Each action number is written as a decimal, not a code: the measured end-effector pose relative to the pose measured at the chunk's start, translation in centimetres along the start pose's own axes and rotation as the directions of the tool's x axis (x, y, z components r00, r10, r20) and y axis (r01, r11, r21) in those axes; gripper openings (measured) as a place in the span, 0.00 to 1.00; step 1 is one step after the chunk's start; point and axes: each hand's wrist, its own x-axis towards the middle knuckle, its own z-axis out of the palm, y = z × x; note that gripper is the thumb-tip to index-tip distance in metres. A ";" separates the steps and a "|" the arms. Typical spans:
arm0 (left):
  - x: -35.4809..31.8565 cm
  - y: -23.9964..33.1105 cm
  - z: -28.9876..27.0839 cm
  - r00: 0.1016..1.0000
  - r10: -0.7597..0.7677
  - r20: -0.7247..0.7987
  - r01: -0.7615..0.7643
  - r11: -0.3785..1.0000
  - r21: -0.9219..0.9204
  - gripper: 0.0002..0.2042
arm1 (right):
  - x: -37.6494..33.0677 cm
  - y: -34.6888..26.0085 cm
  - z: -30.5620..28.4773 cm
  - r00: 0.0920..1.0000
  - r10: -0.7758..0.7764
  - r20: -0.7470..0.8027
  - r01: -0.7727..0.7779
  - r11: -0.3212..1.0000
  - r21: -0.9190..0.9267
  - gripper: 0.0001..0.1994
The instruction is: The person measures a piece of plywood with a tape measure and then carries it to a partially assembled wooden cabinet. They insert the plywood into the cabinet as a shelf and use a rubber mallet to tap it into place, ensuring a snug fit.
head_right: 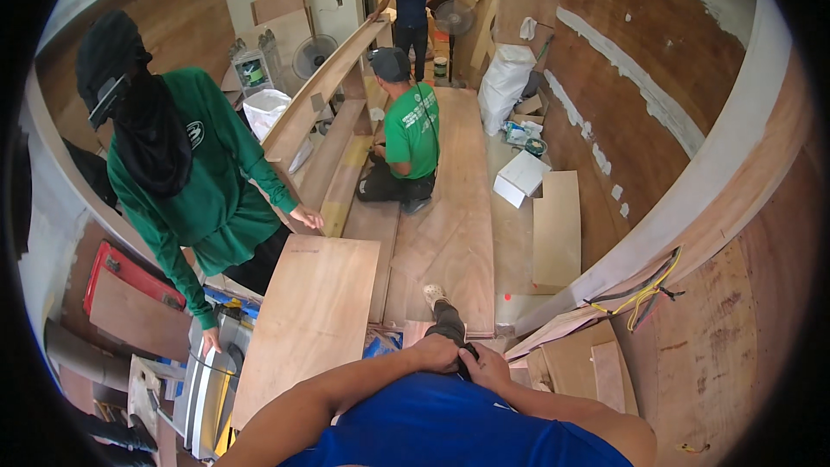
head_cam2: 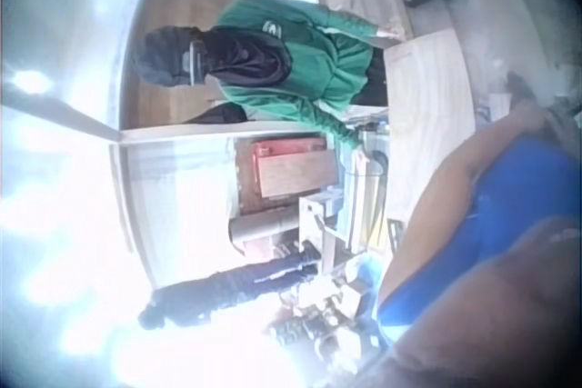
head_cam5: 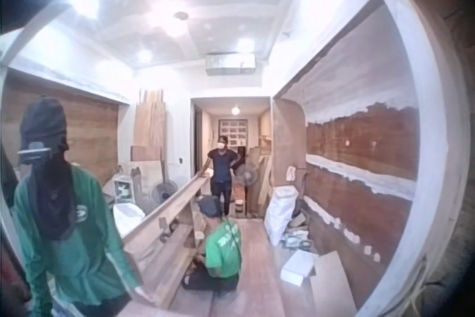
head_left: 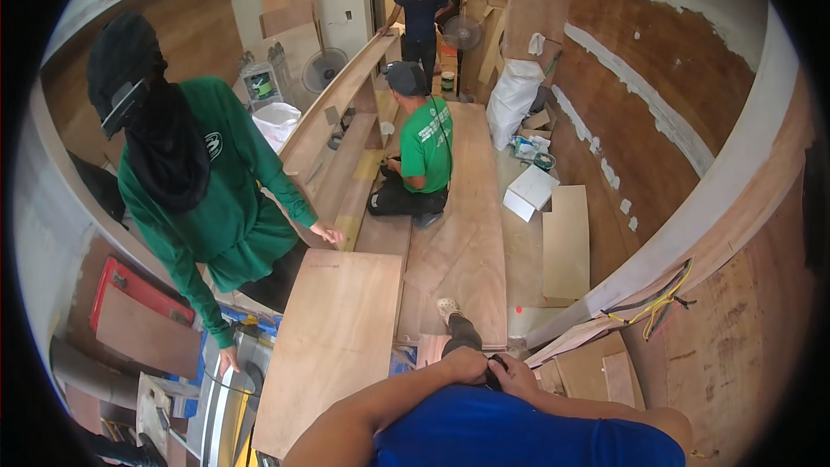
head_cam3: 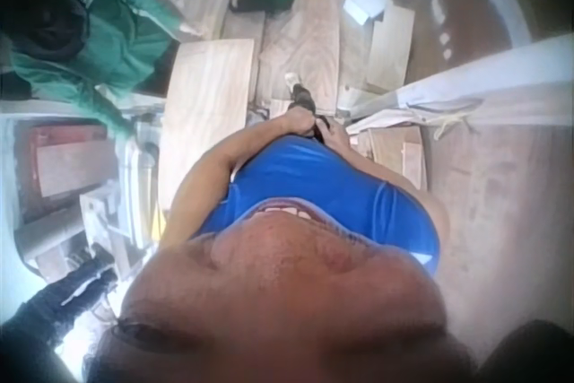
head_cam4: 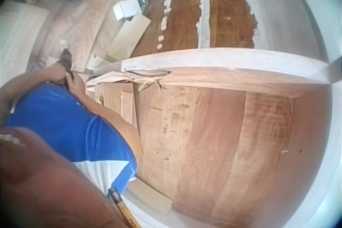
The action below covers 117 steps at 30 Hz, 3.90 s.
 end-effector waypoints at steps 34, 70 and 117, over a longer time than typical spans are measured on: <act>-6.8 -2.6 -5.3 0.923 -0.313 -0.225 0.248 0.929 -0.276 0.17 | 9.0 10.5 2.9 0.957 0.123 0.262 -0.058 0.969 -0.241 0.39; -32.1 18.7 14.4 -0.209 -0.939 0.274 -0.791 -0.003 -0.611 0.27 | 27.3 -8.2 24.1 0.641 -0.238 0.729 -0.611 0.415 0.673 0.23; 30.4 -45.6 -27.1 0.608 -0.684 0.403 0.784 0.438 -0.440 0.32 | 66.6 15.4 -37.8 0.563 0.733 -0.382 0.151 0.363 0.920 0.18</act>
